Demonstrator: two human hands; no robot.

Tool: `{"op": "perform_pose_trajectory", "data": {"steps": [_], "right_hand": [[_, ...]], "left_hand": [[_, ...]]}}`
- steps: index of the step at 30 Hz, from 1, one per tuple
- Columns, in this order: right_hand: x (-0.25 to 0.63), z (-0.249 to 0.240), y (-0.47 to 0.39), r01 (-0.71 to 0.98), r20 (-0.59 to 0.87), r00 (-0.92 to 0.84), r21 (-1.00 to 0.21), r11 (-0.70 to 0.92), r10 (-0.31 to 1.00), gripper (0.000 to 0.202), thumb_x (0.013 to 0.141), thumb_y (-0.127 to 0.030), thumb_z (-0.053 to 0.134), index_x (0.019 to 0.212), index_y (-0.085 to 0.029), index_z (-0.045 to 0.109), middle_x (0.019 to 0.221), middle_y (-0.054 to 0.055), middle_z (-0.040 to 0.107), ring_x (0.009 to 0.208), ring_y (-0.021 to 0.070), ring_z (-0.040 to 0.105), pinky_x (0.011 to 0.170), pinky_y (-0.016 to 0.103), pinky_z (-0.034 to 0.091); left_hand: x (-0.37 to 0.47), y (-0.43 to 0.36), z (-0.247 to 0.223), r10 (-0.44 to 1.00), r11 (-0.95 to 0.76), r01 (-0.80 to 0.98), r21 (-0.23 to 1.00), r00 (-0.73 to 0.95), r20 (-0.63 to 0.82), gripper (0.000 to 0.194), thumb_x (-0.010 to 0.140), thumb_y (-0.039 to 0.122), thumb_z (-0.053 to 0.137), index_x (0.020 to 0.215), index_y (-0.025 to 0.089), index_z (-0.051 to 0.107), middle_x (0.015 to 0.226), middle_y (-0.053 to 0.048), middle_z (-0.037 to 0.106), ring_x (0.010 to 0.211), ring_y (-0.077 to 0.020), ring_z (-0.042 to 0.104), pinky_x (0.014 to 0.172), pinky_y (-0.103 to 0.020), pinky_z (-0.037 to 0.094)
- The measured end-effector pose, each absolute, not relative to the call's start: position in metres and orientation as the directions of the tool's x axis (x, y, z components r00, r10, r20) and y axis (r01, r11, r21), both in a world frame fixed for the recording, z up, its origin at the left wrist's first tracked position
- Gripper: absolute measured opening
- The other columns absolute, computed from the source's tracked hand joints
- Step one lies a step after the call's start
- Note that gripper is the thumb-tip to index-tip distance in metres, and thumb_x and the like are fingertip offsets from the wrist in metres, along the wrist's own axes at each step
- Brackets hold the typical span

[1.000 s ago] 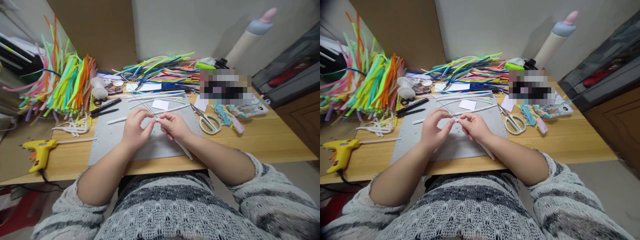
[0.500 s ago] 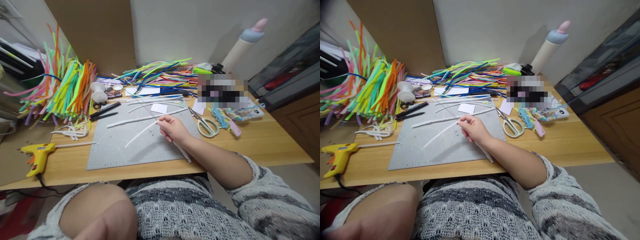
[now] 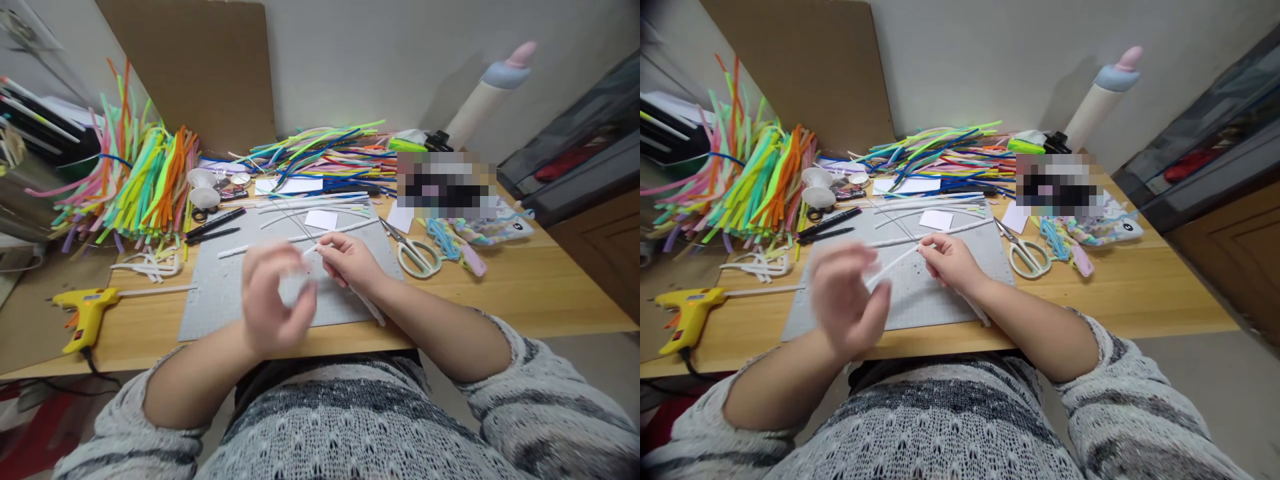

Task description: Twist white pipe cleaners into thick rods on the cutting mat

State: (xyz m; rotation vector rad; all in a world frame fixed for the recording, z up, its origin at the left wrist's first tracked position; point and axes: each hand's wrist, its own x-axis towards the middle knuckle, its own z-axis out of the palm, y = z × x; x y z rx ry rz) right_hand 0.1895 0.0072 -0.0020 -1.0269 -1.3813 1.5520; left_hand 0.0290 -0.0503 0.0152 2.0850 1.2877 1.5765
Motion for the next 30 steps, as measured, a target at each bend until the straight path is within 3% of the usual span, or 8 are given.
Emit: {"op": "perform_pose_trajectory", "data": {"steps": [3,6,14,21,23,25,27,30], "right_hand": [[0.190,0.000,0.003,0.042,0.008,-0.345,-0.999,0.024,0.939,0.019,0.083,-0.037,0.054,0.086,-0.018,0.054,0.042,-0.010,0.045,0.028,0.0037,0.034,0.029,0.014,0.024],[0.191,-0.001,0.000,0.116,0.045,-0.363,-0.989,0.093,0.931,0.019,0.084,-0.035,0.052,0.085,-0.017,0.055,0.043,-0.009,0.045,0.032,0.0031,0.036,0.033,0.013,0.026],[0.191,-0.003,0.003,-0.012,-0.048,-0.464,-0.998,-0.061,0.884,0.022,0.083,-0.037,0.052,0.092,-0.023,0.038,0.046,-0.012,0.049,0.028,0.0063,0.036,0.030,0.015,0.026],[0.192,-0.005,0.004,0.359,0.209,-0.274,-0.883,0.301,0.939,0.016,0.082,-0.034,0.056,0.079,-0.018,0.054,0.066,-0.002,0.056,0.055,0.0083,0.048,0.052,0.020,0.036],[0.192,-0.002,0.005,0.239,0.133,-0.312,-0.947,0.213,0.941,0.018,0.082,-0.036,0.055,0.079,-0.018,0.054,0.059,-0.003,0.050,0.050,0.0075,0.043,0.048,0.020,0.034],[0.193,0.001,0.007,0.026,-0.034,-0.430,-0.999,-0.025,0.902,0.021,0.081,-0.038,0.056,0.080,-0.018,0.051,0.053,-0.007,0.043,0.041,0.0050,0.034,0.040,0.018,0.027],[0.195,0.004,0.009,-0.117,-0.161,-0.592,-0.952,-0.282,0.789,0.022,0.081,-0.038,0.057,0.081,-0.017,0.049,0.051,-0.009,0.039,0.035,0.0027,0.026,0.035,0.016,0.017],[0.201,0.008,0.013,-0.152,-0.246,-0.782,-0.816,-0.558,0.572,0.016,0.082,-0.032,0.054,0.082,-0.018,0.046,0.051,-0.011,0.034,0.032,0.0008,0.017,0.032,0.014,0.011]], "left_hand": [[0.040,-0.016,0.007,0.942,-0.306,0.193,0.932,-0.079,0.326,0.032,0.073,0.026,0.062,0.101,0.020,0.047,0.098,-0.005,0.053,0.091,-0.0158,0.053,0.077,-0.031,0.047],[0.043,-0.004,0.000,0.993,-0.021,-0.028,0.999,0.118,0.024,0.027,0.072,0.032,0.065,0.091,0.018,0.050,0.085,-0.001,0.054,0.067,-0.0088,0.051,0.059,-0.022,0.042],[0.031,0.002,0.002,0.988,0.061,-0.017,0.998,0.146,-0.058,0.026,0.065,0.037,0.073,0.070,0.014,0.061,0.064,0.001,0.056,0.050,-0.0055,0.040,0.048,-0.021,0.030],[0.032,0.009,-0.003,0.999,0.044,-0.076,0.996,-0.018,-0.046,0.027,0.063,0.036,0.072,0.073,0.014,0.062,0.050,0.006,0.047,0.044,-0.0052,0.035,0.044,-0.021,0.025],[0.030,0.011,-0.001,0.999,0.037,-0.125,0.992,0.038,-0.033,0.026,0.062,0.036,0.073,0.073,0.015,0.062,0.049,0.006,0.047,0.042,-0.0048,0.032,0.042,-0.021,0.022],[0.027,0.013,0.002,0.996,0.026,-0.148,0.989,0.089,-0.013,0.026,0.061,0.036,0.073,0.073,0.015,0.064,0.051,0.005,0.048,0.042,-0.0044,0.031,0.041,-0.021,0.020],[0.024,0.014,0.005,0.993,0.001,-0.149,0.989,0.117,0.017,0.026,0.061,0.037,0.074,0.073,0.015,0.065,0.055,0.003,0.051,0.043,-0.0041,0.031,0.042,-0.021,0.019],[0.021,0.013,0.009,0.983,-0.019,-0.131,0.991,0.176,0.042,0.026,0.063,0.038,0.074,0.073,0.015,0.066,0.063,0.000,0.057,0.045,-0.0040,0.033,0.042,-0.022,0.022]]}}
